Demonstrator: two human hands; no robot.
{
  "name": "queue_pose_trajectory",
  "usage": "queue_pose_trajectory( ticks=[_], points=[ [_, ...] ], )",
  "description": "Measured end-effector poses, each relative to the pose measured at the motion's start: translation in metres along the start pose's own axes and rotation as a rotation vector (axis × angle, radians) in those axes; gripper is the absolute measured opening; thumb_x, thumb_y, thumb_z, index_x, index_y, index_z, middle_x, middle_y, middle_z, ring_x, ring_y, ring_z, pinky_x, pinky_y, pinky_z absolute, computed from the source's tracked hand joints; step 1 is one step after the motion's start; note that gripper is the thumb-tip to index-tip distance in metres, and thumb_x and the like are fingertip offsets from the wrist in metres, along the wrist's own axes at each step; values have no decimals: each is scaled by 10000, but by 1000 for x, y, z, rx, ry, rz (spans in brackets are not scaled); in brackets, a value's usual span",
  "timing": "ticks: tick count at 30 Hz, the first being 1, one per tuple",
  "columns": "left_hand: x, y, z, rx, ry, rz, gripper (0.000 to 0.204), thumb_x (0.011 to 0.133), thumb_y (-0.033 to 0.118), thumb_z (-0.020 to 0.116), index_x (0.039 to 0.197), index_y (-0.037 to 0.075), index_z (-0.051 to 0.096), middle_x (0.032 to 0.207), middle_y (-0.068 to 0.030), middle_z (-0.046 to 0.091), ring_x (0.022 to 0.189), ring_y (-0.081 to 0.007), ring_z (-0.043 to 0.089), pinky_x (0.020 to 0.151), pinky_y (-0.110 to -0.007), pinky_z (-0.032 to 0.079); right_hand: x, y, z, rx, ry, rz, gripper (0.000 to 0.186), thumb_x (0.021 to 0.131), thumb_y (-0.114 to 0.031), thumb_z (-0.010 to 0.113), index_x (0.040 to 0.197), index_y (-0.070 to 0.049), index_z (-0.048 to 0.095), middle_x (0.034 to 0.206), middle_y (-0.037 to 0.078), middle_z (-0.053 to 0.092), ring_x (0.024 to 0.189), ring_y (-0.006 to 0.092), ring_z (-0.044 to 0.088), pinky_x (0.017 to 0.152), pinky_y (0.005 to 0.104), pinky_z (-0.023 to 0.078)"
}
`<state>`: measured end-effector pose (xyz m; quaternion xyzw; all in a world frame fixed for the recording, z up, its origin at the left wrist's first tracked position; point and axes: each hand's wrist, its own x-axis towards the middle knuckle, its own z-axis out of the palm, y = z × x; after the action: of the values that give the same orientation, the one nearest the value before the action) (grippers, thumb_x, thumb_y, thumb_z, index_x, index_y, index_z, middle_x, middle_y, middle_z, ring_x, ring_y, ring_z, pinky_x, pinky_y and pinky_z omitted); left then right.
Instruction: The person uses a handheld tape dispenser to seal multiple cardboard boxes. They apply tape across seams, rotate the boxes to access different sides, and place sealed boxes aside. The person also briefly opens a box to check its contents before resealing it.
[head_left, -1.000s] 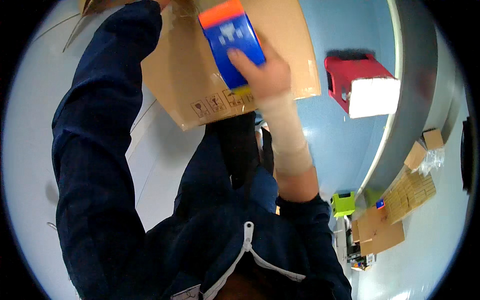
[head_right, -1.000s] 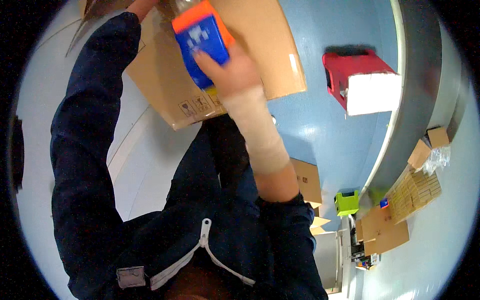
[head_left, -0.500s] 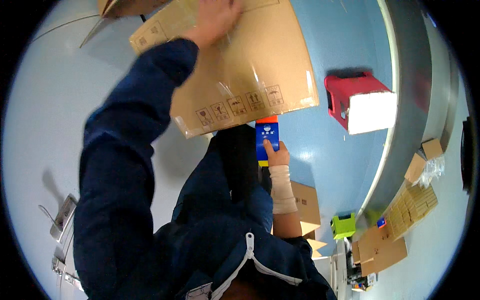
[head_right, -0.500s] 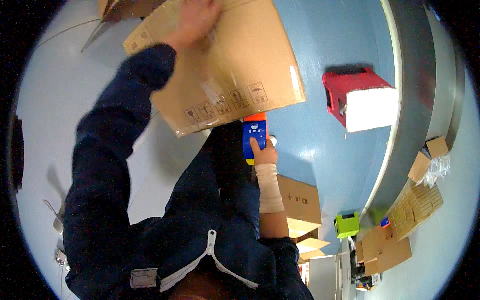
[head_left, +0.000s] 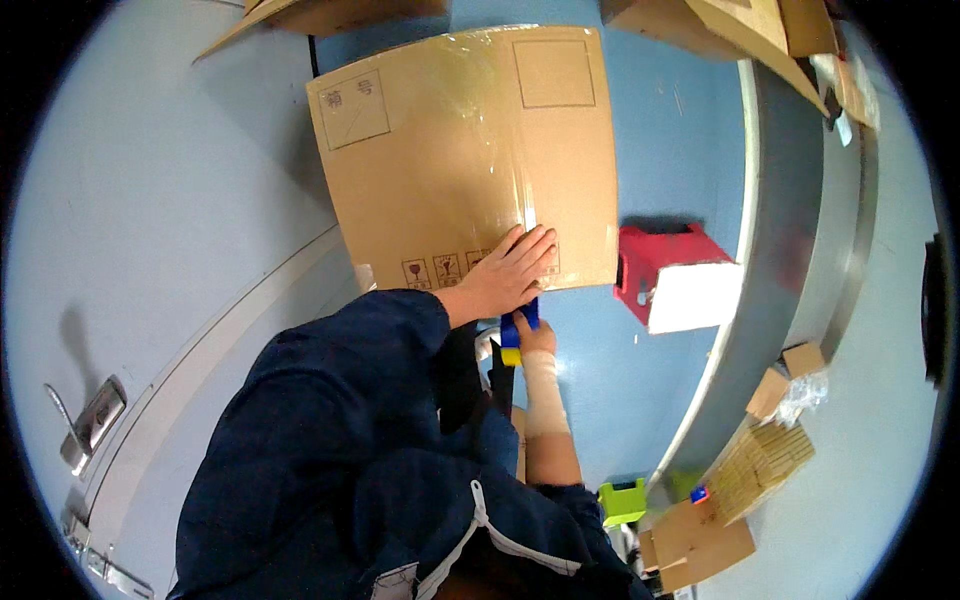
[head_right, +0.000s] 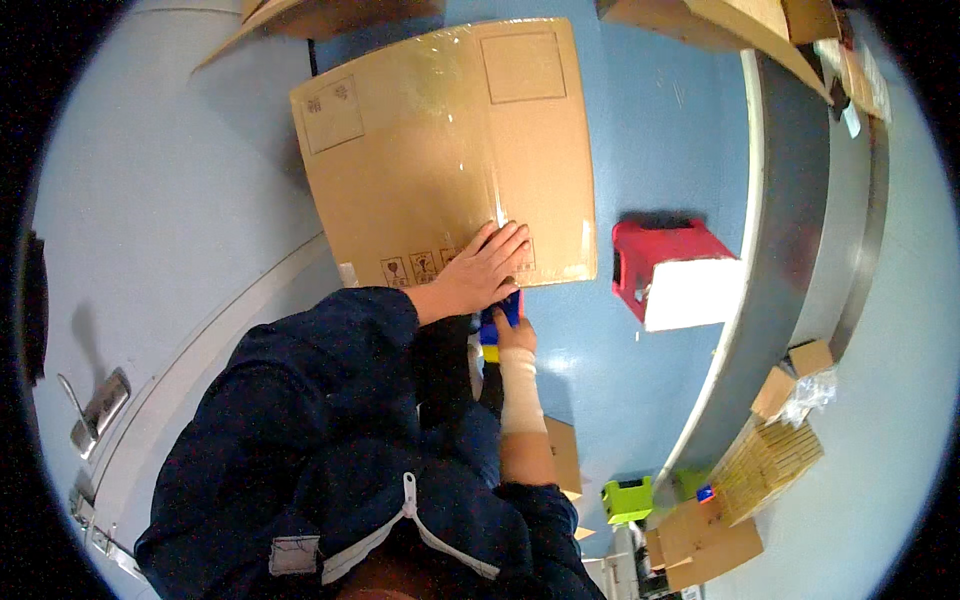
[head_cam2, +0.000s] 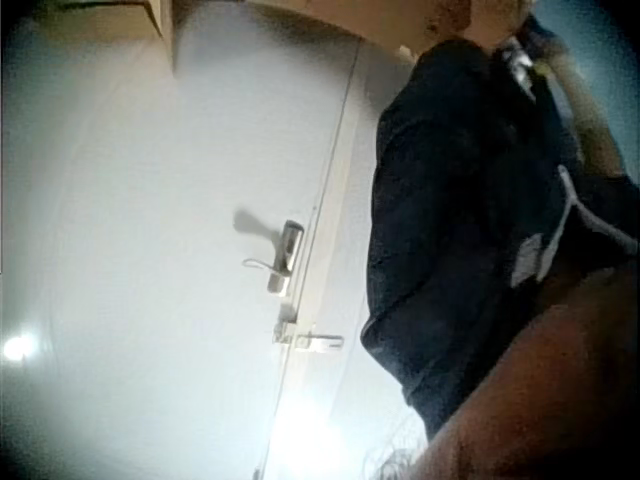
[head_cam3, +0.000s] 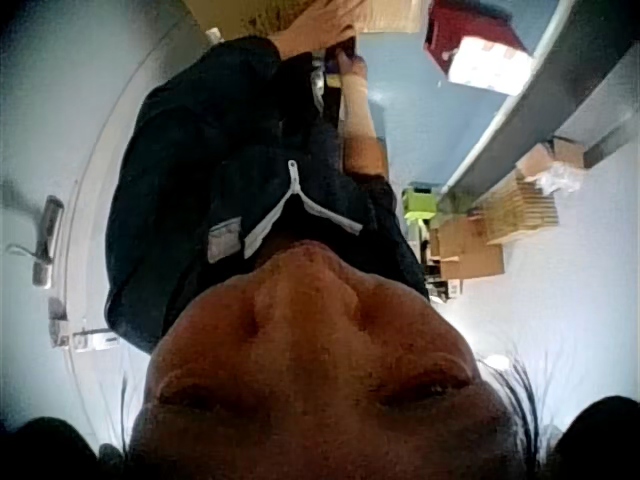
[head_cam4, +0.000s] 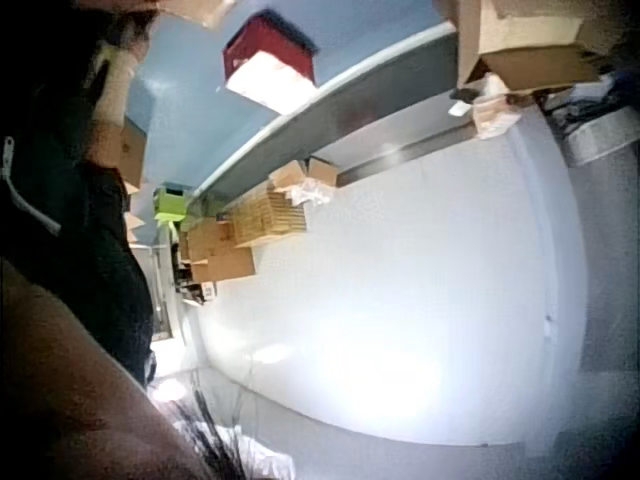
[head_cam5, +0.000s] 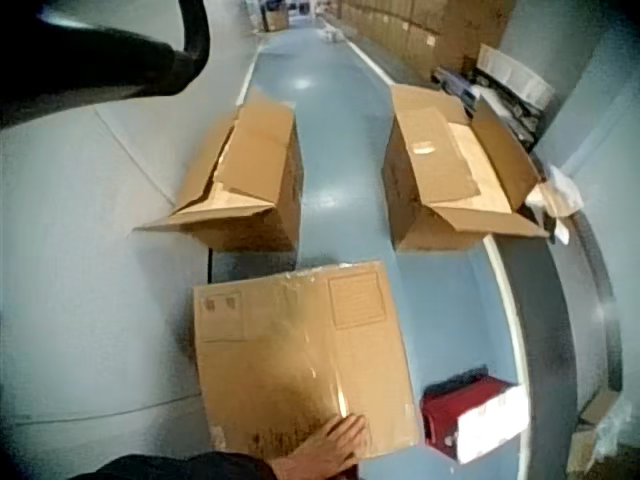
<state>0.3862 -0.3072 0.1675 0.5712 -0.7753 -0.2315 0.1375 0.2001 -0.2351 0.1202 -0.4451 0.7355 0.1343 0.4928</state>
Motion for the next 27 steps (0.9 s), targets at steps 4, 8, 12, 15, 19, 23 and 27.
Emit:
queue_pose_trajectory(
  ticks=[4, 8, 12, 15, 19, 23, 27],
  points=[
    [39, -55, -54, -214, 148, -430, 657, 745, 235, 611, 1268, -64, 348, 1378, -234, 279, 1314, -365, 206, 1068, -477, 174, -26, 61, -66, -64, 193, 64, 629, 691, -541, 641, 906, 49, 627, 837, 243, 630, 823, 384, 607, 749, 421, 464],
    [74, -131, -61, 137, 456, -565, 637, 809, 282, 550, 1303, -51, 324, 1401, -224, 248, 1316, -361, 197, 1076, -478, 141, -65, 59, -130, -45, 358, 62, 559, 725, -495, 671, 788, 58, 620, 717, 178, 637, 640, 246, 604, 611, 360, 472],
    [80, -130, -58, 218, 401, -574, 644, 814, 342, 546, 1309, -17, 344, 1398, -193, 269, 1308, -333, 218, 1070, -464, 152, -81, 37, -172, -60, 462, -12, 522, 748, -480, 650, 766, 39, 598, 692, 188, 620, 632, 272, 612, 583, 390, 470],
    [79, -134, -74, 221, 360, -507, 634, 801, 369, 556, 1298, 19, 378, 1359, -166, 329, 1264, -311, 280, 1039, -456, 201, -83, 9, -193, -53, 484, -126, 504, 756, -468, 649, 754, 32, 588, 681, 174, 613, 605, 252, 592, 570, 373, 466],
    [82, -140, -87, 306, 301, -450, 613, 783, 391, 563, 1274, 54, 418, 1286, -145, 406, 1186, -294, 358, 979, -442, 268, -75, -31, -214, -89, 497, -240, 489, 767, -467, 639, 761, 19, 586, 674, 155, 608, 587, 233, 575, 564, 354, 463],
    [80, -141, -92, 336, 257, -479, 617, 779, 396, 564, 1265, 44, 422, 1280, -153, 413, 1192, -294, 362, 964, -445, 288, -62, -93, -227, 45, 386, -418, 432, 767, -413, 666, 815, 10, 595, 686, 99, 604, 605, 157, 549, 574, 312, 463],
    [81, -135, -97, 231, 277, -520, 602, 790, 361, 573, 1273, 43, 408, 1303, -165, 398, 1232, -324, 326, 1005, -468, 246, -42, -168, -236, 46, 169, -605, 321, 752, -277, 687, 871, 5, 591, 716, 88, 610, 648, 136, 557, 604, 299, 474]
  ],
)
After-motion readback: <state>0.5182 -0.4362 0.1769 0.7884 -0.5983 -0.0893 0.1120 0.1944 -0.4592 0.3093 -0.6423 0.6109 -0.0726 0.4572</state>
